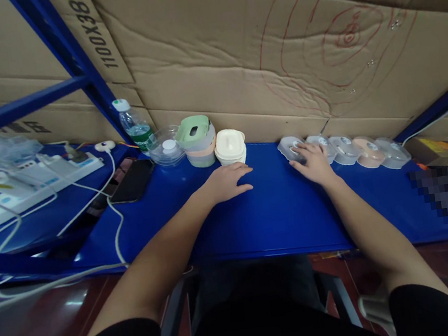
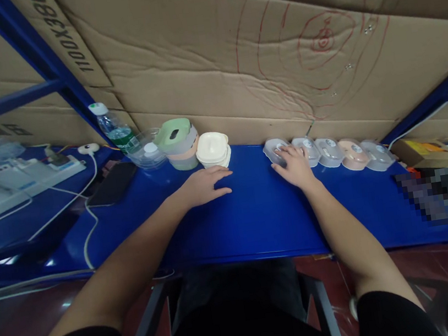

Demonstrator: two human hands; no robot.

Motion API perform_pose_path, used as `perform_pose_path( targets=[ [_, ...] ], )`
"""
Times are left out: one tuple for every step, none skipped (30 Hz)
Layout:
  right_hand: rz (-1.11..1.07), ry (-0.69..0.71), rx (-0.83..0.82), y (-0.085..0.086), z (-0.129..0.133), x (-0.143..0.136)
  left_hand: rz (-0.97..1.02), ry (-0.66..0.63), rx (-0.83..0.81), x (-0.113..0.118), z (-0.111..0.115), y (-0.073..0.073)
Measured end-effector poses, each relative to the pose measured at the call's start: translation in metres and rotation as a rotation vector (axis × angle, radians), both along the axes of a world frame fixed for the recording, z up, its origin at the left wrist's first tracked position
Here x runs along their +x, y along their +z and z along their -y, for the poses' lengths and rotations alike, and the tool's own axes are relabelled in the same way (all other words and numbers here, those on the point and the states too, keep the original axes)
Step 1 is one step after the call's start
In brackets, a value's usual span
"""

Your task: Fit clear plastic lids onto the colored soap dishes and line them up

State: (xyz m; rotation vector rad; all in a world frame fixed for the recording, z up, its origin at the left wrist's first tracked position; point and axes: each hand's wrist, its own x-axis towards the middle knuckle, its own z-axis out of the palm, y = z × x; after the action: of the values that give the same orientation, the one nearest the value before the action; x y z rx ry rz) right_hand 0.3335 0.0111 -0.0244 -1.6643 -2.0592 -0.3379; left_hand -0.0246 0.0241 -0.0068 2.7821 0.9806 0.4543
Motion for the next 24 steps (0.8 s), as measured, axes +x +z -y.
perform_pose_path(
  targets=[
    [0.013, 0.000, -0.009, -0.001, 0.000, -0.001, 0.007, 0.004, 0.003, 0.000, 0.000, -0.001],
    [0.024, -0.006, -0.014, -0.001, 0.000, -0.001, 0.015, 0.017, 0.006, 0.000, 0.000, -0.001],
    [0.031, -0.017, -0.014, -0.001, 0.000, -0.002, 0.028, 0.041, 0.008, 0.000, 0.000, -0.001],
    [0.034, -0.030, -0.014, -0.001, 0.000, -0.002, 0.045, 0.079, 0.009, 0.000, 0.000, -0.001],
    [0.037, -0.044, -0.015, -0.001, 0.000, -0.003, 0.064, 0.124, 0.006, 0.000, -0.001, 0.000],
    [0.042, -0.056, -0.016, -0.001, 0.000, -0.003, 0.086, 0.172, 0.001, -0.001, -0.001, 0.000],
    [0.049, -0.066, -0.018, 0.000, 0.000, -0.004, 0.110, 0.220, -0.005, -0.001, -0.002, 0.000],
    [0.058, -0.073, -0.018, 0.000, 0.000, -0.005, 0.133, 0.266, -0.011, -0.002, -0.003, 0.000],
    [0.068, -0.078, -0.015, 0.001, 0.000, -0.005, 0.151, 0.307, -0.017, -0.003, -0.005, 0.000],
    [0.079, -0.083, -0.009, 0.001, 0.000, -0.006, 0.162, 0.341, -0.025, -0.005, -0.006, -0.001],
    [0.089, -0.088, 0.000, 0.001, 0.000, -0.007, 0.165, 0.369, -0.038, -0.006, -0.008, -0.001],
    [0.095, -0.092, 0.011, 0.001, 0.000, -0.008, 0.158, 0.391, -0.056, -0.007, -0.009, -0.001],
    [0.099, -0.093, 0.023, 0.001, 0.000, -0.009, 0.145, 0.404, -0.078, -0.008, -0.011, -0.002],
    [0.100, -0.094, 0.035, 0.000, 0.000, -0.009, 0.133, 0.409, -0.098, -0.009, -0.012, -0.003],
    [0.097, -0.095, 0.043, 0.000, -0.001, -0.010, 0.126, 0.406, -0.113, -0.009, -0.012, -0.003],
    [0.092, -0.096, 0.049, -0.001, -0.002, -0.010, 0.129, 0.400, -0.120, -0.010, -0.013, -0.004],
    [0.085, -0.099, 0.053, -0.002, -0.003, -0.009, 0.140, 0.392, -0.119, -0.010, -0.014, -0.004],
    [0.077, -0.103, 0.059, -0.003, -0.004, -0.009, 0.155, 0.386, -0.113, -0.010, -0.014, -0.005],
    [0.069, -0.104, 0.070, -0.004, -0.005, -0.008, 0.169, 0.384, -0.106, -0.010, -0.014, -0.005],
    [0.061, -0.103, 0.087, -0.005, -0.006, -0.008, 0.180, 0.386, -0.101, -0.010, -0.014, -0.005],
    [0.053, -0.096, 0.108, -0.006, -0.008, -0.007, 0.185, 0.391, -0.099, -0.010, -0.014, -0.005],
    [0.046, -0.090, 0.127, -0.006, -0.009, -0.007, 0.187, 0.398, -0.099, -0.010, -0.014, -0.004],
    [0.040, -0.088, 0.139, -0.007, -0.009, -0.007, 0.185, 0.404, -0.103, -0.009, -0.013, -0.004],
    [0.036, -0.093, 0.140, -0.007, -0.010, -0.008, 0.184, 0.413, -0.108, -0.009, -0.013, -0.003]
  ],
)
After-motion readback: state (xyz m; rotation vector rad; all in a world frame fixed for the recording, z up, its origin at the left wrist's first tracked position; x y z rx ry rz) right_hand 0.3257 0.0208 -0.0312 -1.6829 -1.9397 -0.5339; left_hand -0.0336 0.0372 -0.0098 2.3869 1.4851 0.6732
